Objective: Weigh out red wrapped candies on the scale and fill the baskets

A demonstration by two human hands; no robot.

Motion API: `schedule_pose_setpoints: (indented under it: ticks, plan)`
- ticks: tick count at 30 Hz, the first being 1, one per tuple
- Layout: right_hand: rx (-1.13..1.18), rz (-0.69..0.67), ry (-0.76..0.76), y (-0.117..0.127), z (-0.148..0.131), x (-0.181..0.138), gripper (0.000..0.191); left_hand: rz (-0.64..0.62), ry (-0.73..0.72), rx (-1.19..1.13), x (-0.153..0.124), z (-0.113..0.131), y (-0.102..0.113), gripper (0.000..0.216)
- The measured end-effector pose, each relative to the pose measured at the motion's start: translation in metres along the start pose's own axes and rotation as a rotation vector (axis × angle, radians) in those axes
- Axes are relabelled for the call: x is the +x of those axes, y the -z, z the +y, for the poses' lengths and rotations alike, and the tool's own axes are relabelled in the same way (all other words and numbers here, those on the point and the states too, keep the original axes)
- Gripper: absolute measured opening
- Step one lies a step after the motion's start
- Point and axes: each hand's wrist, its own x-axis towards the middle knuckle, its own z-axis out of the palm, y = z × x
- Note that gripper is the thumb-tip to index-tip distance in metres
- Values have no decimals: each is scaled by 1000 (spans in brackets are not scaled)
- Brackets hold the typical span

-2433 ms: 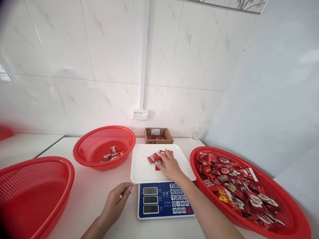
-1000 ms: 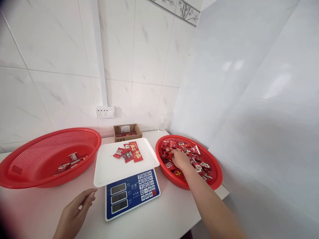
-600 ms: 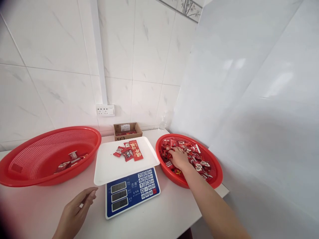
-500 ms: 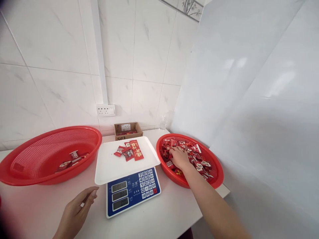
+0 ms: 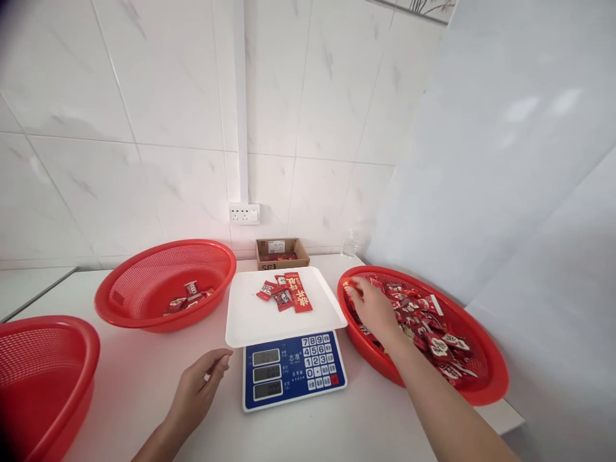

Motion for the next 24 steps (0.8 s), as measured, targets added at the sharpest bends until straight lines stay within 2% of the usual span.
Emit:
schedule_pose_setpoints:
  ticks: [2, 6, 9, 11, 14, 17, 18, 21, 24]
  plan:
    - [161, -94, -10, -11, -27, -2, 31, -13, -1, -2, 0, -1, -1, 32]
    - [303, -220, 4, -42, -73, 0, 30, -2, -2, -2, 0, -2, 0, 30]
    - [398, -228, -15, -55, -91, 7, 33, 23, -7, 4, 1, -2, 3, 29]
    - [439, -182, -20, -54, -94, 7, 34, 41, -11, 6, 1, -1, 5, 29]
    - [418, -96, 7, -38, -82, -6, 36, 72, -24, 7, 1, 0, 7, 28]
    - [228, -2, 16, -14, -56, -33, 37, 89, -32, 1, 0, 0, 7, 27]
    - [166, -4, -10, -6, -46, -43, 37, 91, -35, -3, 0, 0, 6, 27]
    - [34, -70, -224, 11, -18, -69, 37, 96, -38, -9, -1, 1, 5, 26]
    - [-86, -153, -316, 16, -1, -85, 36, 85, -32, -11, -3, 2, 3, 26]
